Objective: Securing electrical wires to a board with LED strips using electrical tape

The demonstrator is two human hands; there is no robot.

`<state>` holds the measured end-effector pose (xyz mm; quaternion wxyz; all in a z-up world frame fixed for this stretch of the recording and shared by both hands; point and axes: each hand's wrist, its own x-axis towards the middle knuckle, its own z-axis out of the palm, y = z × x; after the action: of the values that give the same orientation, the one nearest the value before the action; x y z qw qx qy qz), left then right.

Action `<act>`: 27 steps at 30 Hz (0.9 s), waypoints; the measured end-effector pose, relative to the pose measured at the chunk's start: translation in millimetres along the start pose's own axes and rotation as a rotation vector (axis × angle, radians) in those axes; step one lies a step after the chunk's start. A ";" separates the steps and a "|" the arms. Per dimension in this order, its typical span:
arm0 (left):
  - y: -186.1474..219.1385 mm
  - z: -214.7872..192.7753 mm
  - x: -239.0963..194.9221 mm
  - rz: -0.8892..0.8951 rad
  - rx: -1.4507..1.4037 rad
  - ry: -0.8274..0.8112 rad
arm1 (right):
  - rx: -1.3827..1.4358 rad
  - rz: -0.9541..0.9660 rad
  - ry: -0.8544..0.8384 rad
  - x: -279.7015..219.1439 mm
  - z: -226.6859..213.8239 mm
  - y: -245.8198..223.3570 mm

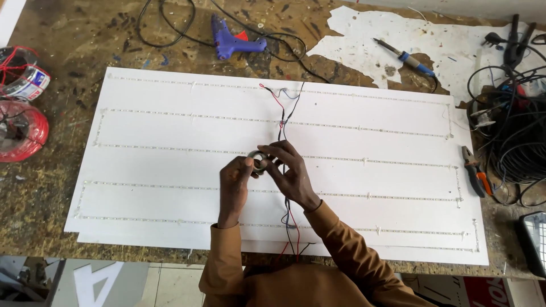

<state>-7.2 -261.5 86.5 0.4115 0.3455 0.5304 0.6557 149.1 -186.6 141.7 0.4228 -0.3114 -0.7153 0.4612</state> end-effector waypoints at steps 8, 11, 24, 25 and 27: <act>9.0 15.5 -12.2 0.086 0.054 -0.163 | 0.222 0.352 0.106 -11.3 -1.2 34.1; 27.7 27.2 -16.8 0.234 0.209 -0.139 | 0.195 0.336 0.113 -11.2 -3.8 15.3; 55.8 31.9 -17.2 0.574 0.587 0.005 | -0.165 -0.286 0.109 -8.2 -23.8 -20.1; 57.4 31.4 -18.2 0.576 0.590 0.008 | -0.162 -0.288 0.107 -9.1 -24.5 -15.7; 60.4 29.9 -20.5 0.596 0.641 0.000 | -0.188 -0.344 0.092 -10.7 -25.3 -7.1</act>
<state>17.6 -273.8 151.2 0.0764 0.5937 0.5842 0.5482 176.1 -188.2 150.3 0.4966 -0.2433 -0.7778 0.2988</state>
